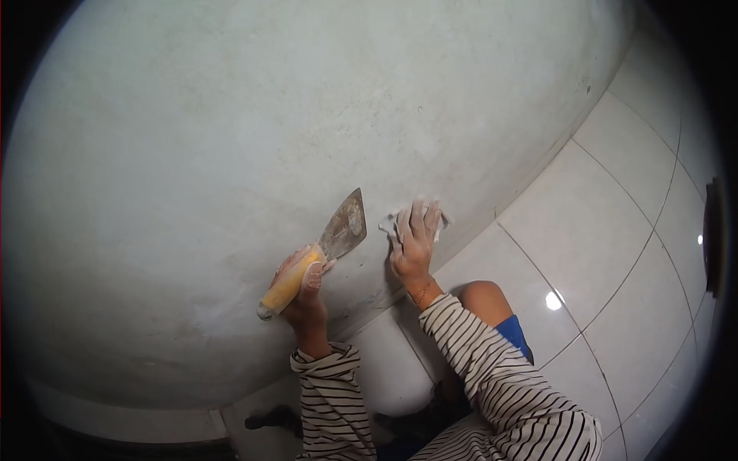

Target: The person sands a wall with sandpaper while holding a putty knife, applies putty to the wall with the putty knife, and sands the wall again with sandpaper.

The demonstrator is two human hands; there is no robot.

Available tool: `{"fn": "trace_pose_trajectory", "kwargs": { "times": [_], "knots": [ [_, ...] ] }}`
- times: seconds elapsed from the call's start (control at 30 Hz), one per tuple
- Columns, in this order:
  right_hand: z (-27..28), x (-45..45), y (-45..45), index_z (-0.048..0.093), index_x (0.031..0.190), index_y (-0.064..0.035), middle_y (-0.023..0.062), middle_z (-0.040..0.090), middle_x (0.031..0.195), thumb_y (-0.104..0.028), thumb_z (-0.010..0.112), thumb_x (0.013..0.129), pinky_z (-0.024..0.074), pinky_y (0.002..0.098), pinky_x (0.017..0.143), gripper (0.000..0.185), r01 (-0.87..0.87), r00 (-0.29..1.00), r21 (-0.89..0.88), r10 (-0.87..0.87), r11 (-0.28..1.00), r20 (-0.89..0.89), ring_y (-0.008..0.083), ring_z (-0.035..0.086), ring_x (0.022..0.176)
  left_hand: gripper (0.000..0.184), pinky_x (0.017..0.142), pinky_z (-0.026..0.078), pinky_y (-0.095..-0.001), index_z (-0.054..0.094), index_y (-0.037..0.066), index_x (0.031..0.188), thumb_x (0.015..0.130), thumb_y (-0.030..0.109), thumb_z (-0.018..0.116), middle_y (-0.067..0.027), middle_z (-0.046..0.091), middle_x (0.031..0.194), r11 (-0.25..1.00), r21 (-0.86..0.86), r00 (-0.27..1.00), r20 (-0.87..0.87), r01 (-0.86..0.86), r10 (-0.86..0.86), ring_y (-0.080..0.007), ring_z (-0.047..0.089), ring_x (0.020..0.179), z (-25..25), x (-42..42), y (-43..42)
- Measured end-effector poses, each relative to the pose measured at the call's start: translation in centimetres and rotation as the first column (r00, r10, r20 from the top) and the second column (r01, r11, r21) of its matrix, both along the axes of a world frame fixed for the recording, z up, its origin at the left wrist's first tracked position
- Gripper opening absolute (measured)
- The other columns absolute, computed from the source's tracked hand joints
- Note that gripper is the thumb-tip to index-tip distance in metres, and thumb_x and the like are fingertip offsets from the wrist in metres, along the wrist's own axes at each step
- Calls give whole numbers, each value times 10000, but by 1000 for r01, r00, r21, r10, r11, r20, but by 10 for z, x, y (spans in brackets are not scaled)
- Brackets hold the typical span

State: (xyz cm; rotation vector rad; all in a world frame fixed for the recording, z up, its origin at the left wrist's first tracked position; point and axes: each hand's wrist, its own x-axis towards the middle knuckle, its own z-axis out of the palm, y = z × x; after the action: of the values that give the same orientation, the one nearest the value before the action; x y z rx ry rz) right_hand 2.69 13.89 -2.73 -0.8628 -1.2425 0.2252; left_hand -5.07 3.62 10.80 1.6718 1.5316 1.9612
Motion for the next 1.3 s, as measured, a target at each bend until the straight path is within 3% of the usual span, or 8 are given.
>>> {"fn": "trace_pose_trajectory", "kwargs": {
  "times": [0.2,0.37,0.67,0.83,0.9,1.0,1.2,1.3],
  "knots": [
    [80,31,31,523,1233,-19,176,282,1441,8,549,706,71,598,1054,528,108,993,74,-105,991,-50,463,117,1343,308,692,574,-362,517,-84,1035,794,98,583,-151,522,1045,1000,-16,1000,3,20,-20,-243,564,907,-7,-10,-10],
    [-12,-12,8,497,1262,-33,161,276,1448,-13,528,727,47,596,1057,536,31,999,13,-31,999,-19,453,95,1351,326,776,550,-354,567,-105,1009,776,112,638,-183,579,1029,999,29,999,-13,-41,41,-249,586,922,-19,-34,0],
    [25,6,17,520,1224,-14,160,307,1432,-97,549,792,77,575,1067,441,44,998,130,-50,990,44,418,165,1347,294,759,542,-339,531,-82,1041,807,80,606,-150,526,1072,998,-21,994,96,54,-52,-234,556,961,-10,-4,-2],
    [-12,23,-32,573,1174,-64,179,441,1332,-132,556,828,280,524,1010,353,-55,941,-272,142,961,309,414,378,1235,251,832,481,-331,577,-62,1018,805,64,623,-134,576,1036,998,-14,992,112,54,-52,-217,564,956,-26,-27,-11],
    [-25,21,-37,621,1046,-53,212,591,1068,-173,550,859,446,387,808,234,-304,952,-360,287,882,-103,360,576,938,215,853,443,-326,608,-41,996,796,38,617,-109,611,1004,994,-111,999,50,17,-11,-194,571,936,-59,-42,-19],
    [-38,32,-42,607,883,-2,211,585,783,-214,562,866,435,319,618,217,-426,894,-585,421,691,-154,307,533,627,304,904,412,-335,593,-38,1024,777,138,617,-111,591,1067,952,-305,941,331,35,71,-192,563,936,-115,-66,-50],
    [-113,-1,-73,571,803,27,108,509,642,-213,610,839,403,305,604,246,-592,743,-694,611,409,-274,114,440,634,652,978,346,-369,435,-41,1241,704,253,660,-161,451,1274,797,-438,802,590,416,-94,-245,457,1128,-154,-89,-113],
    [-112,-20,-94,623,879,-6,-23,566,737,-168,620,849,413,243,661,165,-712,483,-697,779,84,-399,71,463,708,800,1006,323,-408,339,-22,1345,684,281,672,-197,364,1366,761,-475,779,623,442,-63,-292,378,1239,-205,-90,-138]
  ]
}}
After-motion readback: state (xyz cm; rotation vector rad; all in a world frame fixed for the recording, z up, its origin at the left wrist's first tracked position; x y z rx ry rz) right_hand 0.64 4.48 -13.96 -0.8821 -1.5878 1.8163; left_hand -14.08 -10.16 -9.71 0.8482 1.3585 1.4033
